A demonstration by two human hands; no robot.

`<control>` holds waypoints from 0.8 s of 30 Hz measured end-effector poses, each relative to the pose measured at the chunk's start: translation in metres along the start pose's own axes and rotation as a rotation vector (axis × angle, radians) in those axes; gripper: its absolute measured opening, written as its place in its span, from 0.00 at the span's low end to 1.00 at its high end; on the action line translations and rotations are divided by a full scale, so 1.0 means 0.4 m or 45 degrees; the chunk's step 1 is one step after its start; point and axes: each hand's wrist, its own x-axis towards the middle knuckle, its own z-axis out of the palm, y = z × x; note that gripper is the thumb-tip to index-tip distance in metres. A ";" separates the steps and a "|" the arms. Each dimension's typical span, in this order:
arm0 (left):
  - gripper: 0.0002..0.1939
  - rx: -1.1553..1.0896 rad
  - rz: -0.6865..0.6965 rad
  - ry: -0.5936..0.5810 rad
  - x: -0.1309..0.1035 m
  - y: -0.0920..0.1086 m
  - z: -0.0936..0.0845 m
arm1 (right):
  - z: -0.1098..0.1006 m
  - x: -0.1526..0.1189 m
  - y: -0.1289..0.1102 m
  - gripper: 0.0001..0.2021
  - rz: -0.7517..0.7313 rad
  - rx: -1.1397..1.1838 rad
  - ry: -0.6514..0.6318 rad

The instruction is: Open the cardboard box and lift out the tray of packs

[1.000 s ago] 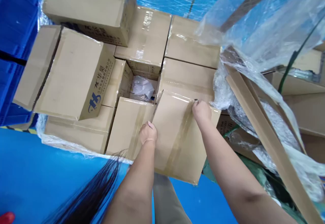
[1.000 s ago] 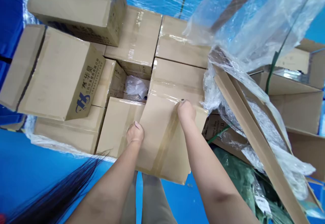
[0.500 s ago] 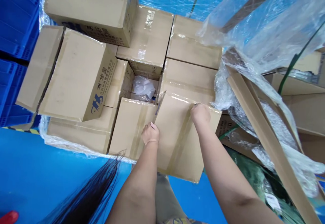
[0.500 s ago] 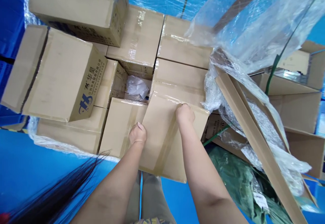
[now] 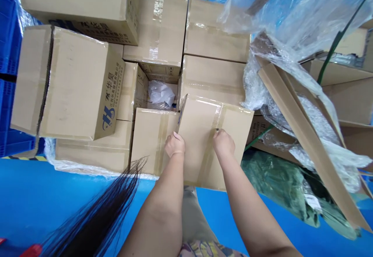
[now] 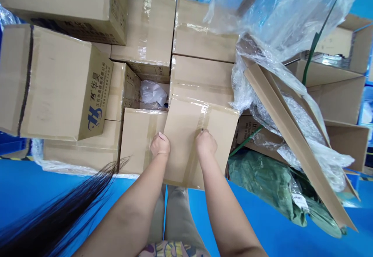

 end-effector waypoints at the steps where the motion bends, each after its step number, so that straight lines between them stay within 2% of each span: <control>1: 0.25 -0.004 0.000 0.000 0.000 0.001 0.000 | 0.010 -0.013 0.005 0.17 0.004 0.002 0.006; 11: 0.26 -0.010 -0.005 -0.004 0.000 0.003 0.007 | 0.095 -0.107 0.048 0.15 0.023 -0.007 0.007; 24: 0.27 -0.018 -0.003 -0.005 -0.001 0.014 0.008 | 0.180 -0.216 0.087 0.15 0.116 -0.025 -0.190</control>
